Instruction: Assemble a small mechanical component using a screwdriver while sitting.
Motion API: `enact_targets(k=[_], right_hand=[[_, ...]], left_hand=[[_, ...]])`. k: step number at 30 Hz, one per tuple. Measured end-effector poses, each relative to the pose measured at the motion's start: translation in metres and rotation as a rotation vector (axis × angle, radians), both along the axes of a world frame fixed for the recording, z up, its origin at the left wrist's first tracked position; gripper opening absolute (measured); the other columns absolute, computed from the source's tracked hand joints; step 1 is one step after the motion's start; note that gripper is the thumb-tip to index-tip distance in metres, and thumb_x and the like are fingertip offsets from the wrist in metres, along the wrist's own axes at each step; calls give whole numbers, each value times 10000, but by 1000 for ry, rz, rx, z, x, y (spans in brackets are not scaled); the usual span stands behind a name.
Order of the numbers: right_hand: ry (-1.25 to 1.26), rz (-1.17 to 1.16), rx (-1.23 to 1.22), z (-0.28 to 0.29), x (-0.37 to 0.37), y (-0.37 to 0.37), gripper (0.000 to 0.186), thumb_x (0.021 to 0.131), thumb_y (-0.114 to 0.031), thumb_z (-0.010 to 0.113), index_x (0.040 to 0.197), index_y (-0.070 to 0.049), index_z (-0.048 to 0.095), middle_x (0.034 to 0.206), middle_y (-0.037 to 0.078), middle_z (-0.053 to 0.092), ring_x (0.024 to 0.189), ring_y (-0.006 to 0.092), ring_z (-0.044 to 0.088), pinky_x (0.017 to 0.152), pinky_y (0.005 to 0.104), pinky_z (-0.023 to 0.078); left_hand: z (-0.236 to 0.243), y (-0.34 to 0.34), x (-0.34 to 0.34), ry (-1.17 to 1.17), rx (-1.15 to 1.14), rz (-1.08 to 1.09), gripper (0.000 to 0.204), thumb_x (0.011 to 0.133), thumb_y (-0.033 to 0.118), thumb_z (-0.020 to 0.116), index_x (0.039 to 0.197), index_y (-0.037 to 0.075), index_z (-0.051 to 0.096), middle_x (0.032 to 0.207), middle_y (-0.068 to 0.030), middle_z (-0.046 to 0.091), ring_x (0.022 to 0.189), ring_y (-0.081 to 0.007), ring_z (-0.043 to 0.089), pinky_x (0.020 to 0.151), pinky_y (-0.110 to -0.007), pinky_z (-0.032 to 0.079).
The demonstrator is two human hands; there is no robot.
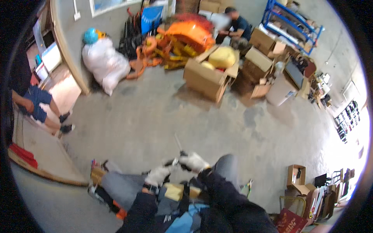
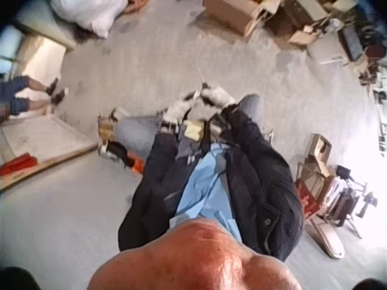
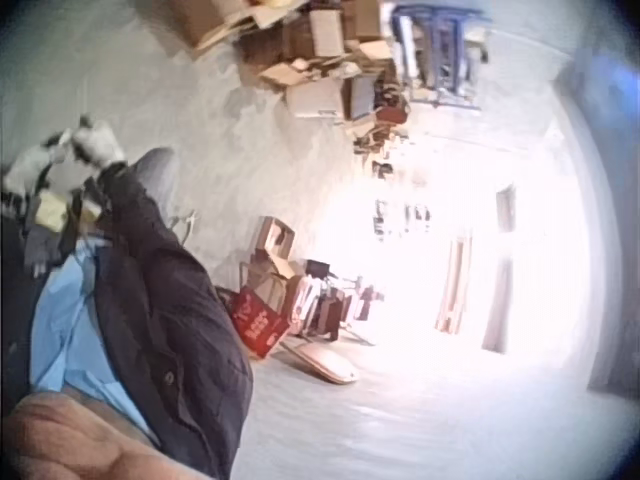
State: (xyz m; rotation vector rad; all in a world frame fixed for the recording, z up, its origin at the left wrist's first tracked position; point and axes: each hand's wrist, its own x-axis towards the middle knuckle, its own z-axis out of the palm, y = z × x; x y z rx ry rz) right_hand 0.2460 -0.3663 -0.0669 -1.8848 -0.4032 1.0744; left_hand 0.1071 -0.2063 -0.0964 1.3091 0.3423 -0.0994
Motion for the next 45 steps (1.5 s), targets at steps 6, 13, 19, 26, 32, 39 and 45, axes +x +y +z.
enact_targets(k=[6, 13, 19, 26, 32, 39, 45], right_hand=[[134, -158, 153, 34, 3, -2, 298, 938, -335, 684, 1018, -53, 633, 728, 0, 595, 600, 107, 567, 537, 272, 444], [16, -51, 47, 65, -2, -31, 457, 937, -279, 658, 1270, 21, 573, 893, 58, 598, 770, 141, 605, 684, 298, 506], [-258, -88, -9, 78, -20, -43, 545, 879, -205, 728, 1339, 40, 567, 1053, 133, 686, 933, 159, 657, 827, 328, 549], [-202, -326, 201, 78, -5, -73, 408, 894, -108, 705, 1263, 47, 624, 1016, 73, 691, 863, 127, 651, 806, 263, 524], [-14, -531, 446, 70, -11, -70, 317, 968, -144, 658, 1224, 41, 628, 990, 110, 691, 810, 142, 658, 711, 262, 537], [16, -484, 458, 60, -11, -74, 328, 969, -154, 640, 1224, 51, 620, 965, 116, 684, 801, 151, 659, 701, 271, 535], [38, -477, 438, 62, -12, -71, 335, 960, -142, 647, 1230, 54, 617, 992, 115, 681, 816, 163, 668, 712, 272, 541]], left_hand=[[9, 12, 18, -26, -361, 132, 536, 941, 196, 743, 1407, 10, 554, 1195, -51, 649, 1088, -188, 650, 992, -365, 528], [2, 27, 5, -333, -637, 220, 516, 932, 173, 751, 1378, 15, 545, 1120, -66, 639, 1030, -209, 669, 981, -403, 541], [5, 31, -1, -350, -688, 296, 475, 963, 251, 726, 1336, -2, 577, 1108, -112, 709, 1004, -243, 719, 939, -403, 589], [-2, 28, 8, -346, -766, 301, 430, 984, 251, 691, 1310, -14, 599, 1114, -114, 711, 1023, -253, 707, 932, -401, 572], [5, 35, -1, -377, -781, 293, 442, 982, 252, 689, 1299, -42, 595, 1098, -138, 704, 1021, -259, 699, 981, -422, 561], [0, 30, 5, -366, -668, 311, 444, 974, 260, 702, 1285, -39, 598, 1073, -119, 706, 960, -260, 712, 946, -402, 568], [9, 29, 1, -344, -607, 298, 531, 900, 302, 787, 1278, -24, 606, 1048, -114, 708, 944, -245, 709, 933, -384, 564]])
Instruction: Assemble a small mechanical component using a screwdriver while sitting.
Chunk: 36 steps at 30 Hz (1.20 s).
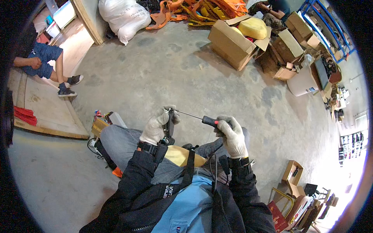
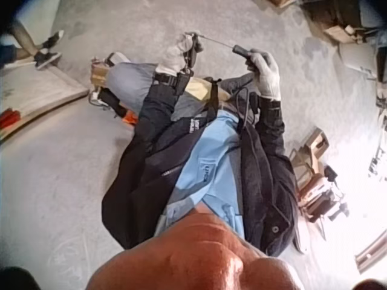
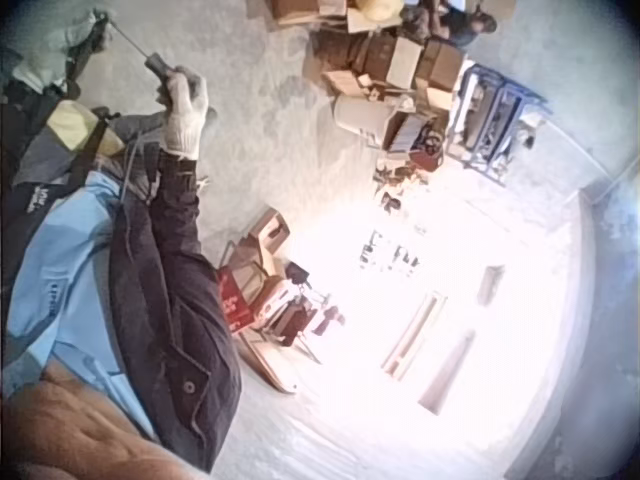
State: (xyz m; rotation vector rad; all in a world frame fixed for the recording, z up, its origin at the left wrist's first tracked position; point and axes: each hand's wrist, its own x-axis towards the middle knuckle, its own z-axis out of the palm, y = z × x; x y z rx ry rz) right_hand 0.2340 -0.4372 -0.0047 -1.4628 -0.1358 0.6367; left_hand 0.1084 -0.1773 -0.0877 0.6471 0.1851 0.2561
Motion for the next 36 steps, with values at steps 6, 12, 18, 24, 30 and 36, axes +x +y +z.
enact_targets(k=[6, 12, 18, 24, 30, 36], right_hand=[[17, 9, 7, -1, -2, -2, 333, 959, -134, 647, 1230, 57, 616, 992, 118, 682, 816, 162, 668, 709, 273, 542], [40, 20, 24, -7, 2, 4, 344, 957, -140, 657, 1230, 65, 612, 994, 119, 681, 821, 165, 667, 710, 269, 542], [-71, -16, -72, 10, 2, 4, 350, 932, -129, 677, 1224, 55, 621, 1032, 116, 686, 846, 152, 664, 757, 271, 548], [-78, 93, -89, 6, -10, 6, 354, 960, -177, 698, 1236, 33, 628, 1024, 96, 690, 875, 147, 678, 789, 291, 550], [-64, 86, -280, 27, -8, -3, 359, 1051, -284, 566, 1279, -11, 612, 894, 41, 656, 732, 89, 594, 645, 267, 479], [-80, 34, -197, 11, -3, -3, 366, 1012, -261, 625, 1261, 5, 597, 898, 51, 639, 736, 94, 603, 649, 269, 486]], left_hand=[[0, -3, -2, 23, 6, -8, 580, 864, 327, 823, 1273, -20, 603, 1038, -112, 705, 951, -233, 704, 928, -375, 561], [-6, 1, -2, 27, 9, -16, 586, 868, 326, 819, 1286, -17, 592, 1048, -111, 700, 967, -232, 698, 923, -373, 556], [-1, 2, 4, 71, 90, -56, 493, 950, 306, 738, 1288, -17, 579, 1049, -101, 690, 970, -217, 681, 918, -355, 546], [-20, 7, -12, 90, 164, -28, 514, 914, 316, 783, 1259, -13, 590, 1117, -104, 651, 975, -215, 677, 924, -369, 566], [-17, 1, -2, 61, 153, -106, 493, 885, 283, 822, 1257, 27, 623, 1001, -28, 688, 932, -169, 693, 899, -326, 569], [-15, -1, 1, 100, 157, -106, 453, 920, 283, 787, 1258, 29, 624, 970, -34, 693, 908, -162, 693, 874, -302, 564]])
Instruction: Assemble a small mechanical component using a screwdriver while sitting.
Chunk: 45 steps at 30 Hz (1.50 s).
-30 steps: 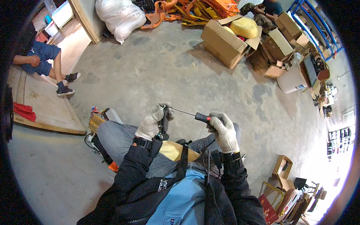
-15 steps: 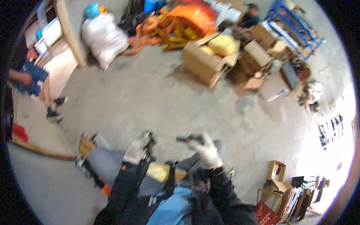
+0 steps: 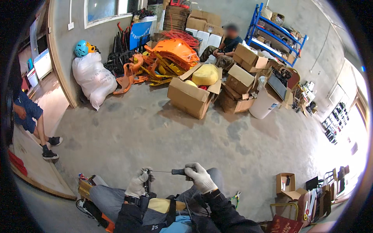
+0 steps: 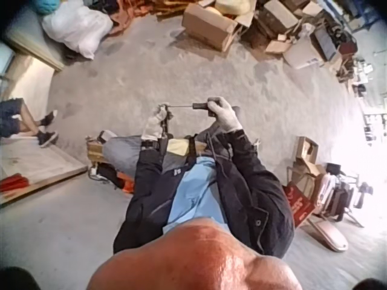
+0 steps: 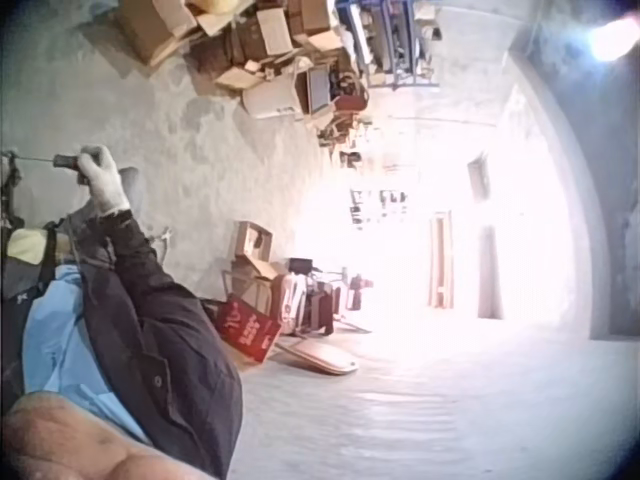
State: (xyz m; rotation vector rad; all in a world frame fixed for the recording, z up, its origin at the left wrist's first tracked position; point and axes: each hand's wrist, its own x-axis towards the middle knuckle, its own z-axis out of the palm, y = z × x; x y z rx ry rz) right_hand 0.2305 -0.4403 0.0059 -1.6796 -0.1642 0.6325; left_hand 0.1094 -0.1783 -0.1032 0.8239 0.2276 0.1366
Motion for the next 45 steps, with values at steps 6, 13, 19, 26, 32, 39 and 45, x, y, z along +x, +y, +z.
enact_targets(k=[6, 13, 19, 26, 32, 39, 45], right_hand=[[34, -58, 220, -15, 3, -3, 383, 994, -232, 640, 1260, 38, 588, 940, 73, 638, 778, 126, 619, 730, 285, 534], [93, 47, -49, 2, 6, -7, 398, 1011, -282, 619, 1292, -1, 593, 959, 47, 647, 755, 115, 622, 698, 285, 537], [58, -53, 200, -25, 5, -6, 405, 1020, -283, 604, 1306, 4, 592, 958, 54, 659, 772, 124, 645, 714, 286, 546], [66, 100, -109, 4, 8, -10, 437, 1028, -315, 577, 1308, 21, 586, 948, 67, 657, 758, 118, 646, 717, 276, 544], [15, -34, 111, -33, 10, -10, 442, 1017, -329, 596, 1292, 17, 605, 982, 78, 683, 775, 124, 648, 720, 282, 540], [65, -18, -86, 1, 5, -5, 385, 1046, -311, 577, 1288, -13, 601, 938, 58, 657, 705, 113, 617, 646, 278, 531], [44, 12, -60, -14, 8, -9, 365, 1036, -286, 585, 1270, -5, 603, 965, 70, 660, 710, 118, 602, 635, 284, 515]], left_hand=[[3, -1, 0, 44, 13, -32, 473, 913, 289, 795, 1265, 29, 616, 966, -41, 693, 893, -157, 688, 858, -290, 560], [-11, 0, 0, 48, -11, -54, 448, 919, 269, 789, 1261, 36, 618, 964, -41, 692, 890, -155, 687, 868, -289, 562], [-10, 0, -1, 92, 7, -66, 378, 945, 223, 756, 1256, 54, 625, 964, -28, 688, 886, -148, 687, 874, -287, 564], [-11, -1, 1, 114, 32, -56, 359, 952, 196, 738, 1256, 45, 622, 936, -11, 675, 859, -129, 677, 839, -269, 551], [-7, -3, 1, 116, 44, -56, 348, 958, 193, 727, 1250, 38, 620, 930, -17, 675, 846, -129, 672, 817, -268, 544], [-5, -3, 1, 154, 66, -51, 309, 976, 192, 707, 1242, 54, 629, 909, -17, 673, 828, -126, 662, 797, -266, 537], [-5, -6, 0, 163, 76, -47, 255, 996, 197, 682, 1214, 69, 648, 867, -1, 657, 816, -112, 651, 787, -254, 532]])
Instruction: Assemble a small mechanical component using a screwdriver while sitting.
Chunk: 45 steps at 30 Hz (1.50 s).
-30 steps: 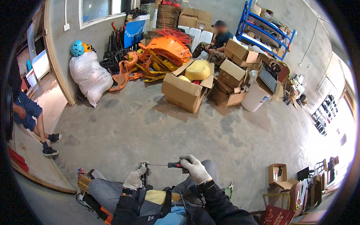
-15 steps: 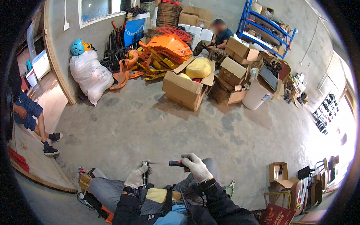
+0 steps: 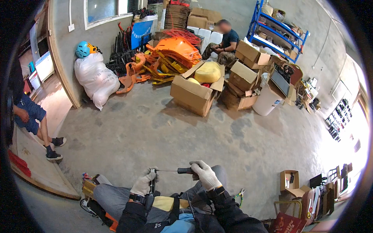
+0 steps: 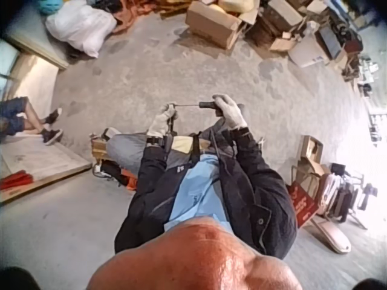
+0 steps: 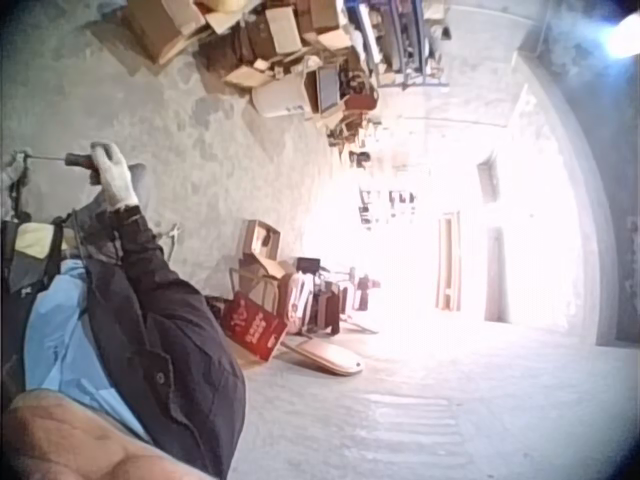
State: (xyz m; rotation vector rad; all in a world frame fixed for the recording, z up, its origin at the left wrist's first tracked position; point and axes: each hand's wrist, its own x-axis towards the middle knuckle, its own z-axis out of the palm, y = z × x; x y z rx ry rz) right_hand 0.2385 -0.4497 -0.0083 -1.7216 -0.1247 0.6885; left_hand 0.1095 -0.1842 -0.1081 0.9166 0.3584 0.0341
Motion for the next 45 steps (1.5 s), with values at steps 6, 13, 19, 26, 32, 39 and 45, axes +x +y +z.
enact_targets(k=[6, 13, 19, 26, 32, 39, 45], right_hand=[[62, -73, 265, -24, 6, -2, 367, 1010, -243, 632, 1270, 13, 593, 1049, 101, 658, 786, 138, 614, 667, 293, 518], [73, 37, -78, 23, 0, 2, 347, 1012, -237, 625, 1247, 18, 616, 1031, 103, 661, 801, 147, 634, 696, 295, 541], [42, -47, 174, -21, 9, -6, 348, 987, -160, 661, 1260, 48, 607, 1040, 105, 663, 871, 149, 644, 738, 276, 540], [75, -35, -50, 21, 1, 8, 398, 990, -247, 651, 1259, 45, 622, 1008, 86, 688, 839, 133, 662, 732, 286, 559], [39, -90, 93, -3, -2, 1, 333, 1007, -224, 642, 1234, 20, 641, 944, 69, 666, 764, 128, 629, 677, 263, 519], [-20, -17, 177, -31, 14, -9, 312, 929, -170, 682, 1159, 41, 681, 932, 86, 695, 800, 147, 637, 726, 282, 519], [156, -122, 289, -10, 19, -6, 344, 945, -101, 651, 1244, 65, 616, 1001, 101, 656, 791, 163, 627, 725, 275, 530]], left_hand=[[-1, 1, 1, -3, -4, -9, 273, 991, 205, 692, 1227, 74, 645, 876, 6, 646, 814, -114, 652, 789, -257, 538], [-10, 3, 2, 9, -36, -4, 266, 995, 167, 679, 1241, 73, 638, 941, -17, 694, 842, -148, 687, 796, -296, 564], [-4, 2, 2, 28, -38, -6, 274, 996, 181, 679, 1245, 74, 637, 944, -10, 685, 837, -144, 682, 785, -289, 560], [-7, 4, 4, 21, -9, -9, 294, 992, 204, 687, 1247, 70, 629, 940, 4, 640, 815, -114, 654, 798, -264, 557], [-5, -1, 1, -7, -19, -12, 262, 1000, 216, 679, 1217, 75, 641, 957, 6, 665, 838, -116, 658, 813, -279, 552], [22, -4, 0, 156, 100, -31, 265, 1041, 284, 618, 1162, 53, 665, 1004, 16, 630, 947, -96, 570, 879, -268, 472], [8, -5, 16, -98, -195, 41, 388, 1020, 328, 637, 1257, 21, 632, 1067, -91, 702, 980, -205, 683, 911, -362, 558]])
